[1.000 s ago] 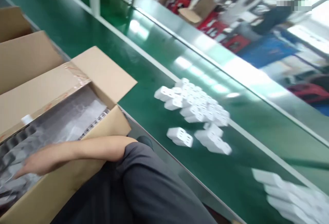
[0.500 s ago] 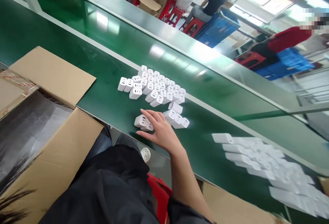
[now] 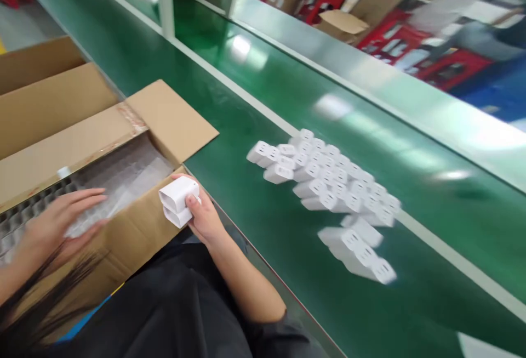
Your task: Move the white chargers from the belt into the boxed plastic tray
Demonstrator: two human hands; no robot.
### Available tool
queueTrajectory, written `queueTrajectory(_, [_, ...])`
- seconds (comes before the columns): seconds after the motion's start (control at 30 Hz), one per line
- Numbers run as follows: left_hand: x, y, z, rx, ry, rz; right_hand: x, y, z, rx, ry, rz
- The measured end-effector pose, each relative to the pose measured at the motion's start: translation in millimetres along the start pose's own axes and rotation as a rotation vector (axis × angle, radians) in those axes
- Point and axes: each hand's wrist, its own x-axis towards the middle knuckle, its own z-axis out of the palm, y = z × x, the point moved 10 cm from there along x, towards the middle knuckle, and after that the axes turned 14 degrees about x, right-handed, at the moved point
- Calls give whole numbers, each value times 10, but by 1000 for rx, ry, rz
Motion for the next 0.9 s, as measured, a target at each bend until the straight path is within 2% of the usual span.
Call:
queueTrajectory(0.07, [53, 253, 5, 7, 69, 75, 128, 207, 474, 226, -128, 112])
queueTrajectory(0.13, [118, 344, 8, -44, 136, 82, 180, 345, 789, 357, -201, 193])
queueTrajectory(0.2, [119, 274, -36, -133, 203, 31, 206, 452, 948, 405, -212, 249])
queueTrajectory(0.27, [52, 162, -59, -180, 214, -8, 211, 552, 1074, 449, -222, 298])
queueTrajectory(0.4, [-143, 21, -87, -126, 213, 14, 161, 794, 1381, 600, -251, 456])
queueTrajectory(0.47, [-241, -68, -122, -119, 244, 3, 170, 838, 1469, 544, -278, 485])
queueTrajectory(0.5, [-290, -126, -137, -95, 251, -20, 223, 773, 1466, 456, -297, 415])
queueTrajectory(0.53, [-341, -191, -144, -47, 245, -52, 301, 627, 1445, 328, -320, 277])
queueTrajectory(0.6, [-446, -311, -149, 79, 214, -114, 416, 148, 1435, 1, -373, -140])
queueTrajectory(0.67, [-547, -398, -139, 184, 178, -150, 370, -254, 1615, -356, -482, -518])
queueTrajectory(0.7, [-588, -427, -125, 214, 162, -159, 324, -342, 1762, -525, -560, -643])
queueTrajectory(0.8, [-676, -479, -64, 257, 136, -170, 224, -302, 2210, -891, -802, -828])
queueTrajectory(0.9, [-799, -596, 11, 220, 70, -236, 262, -135, 2482, -1055, -939, -898])
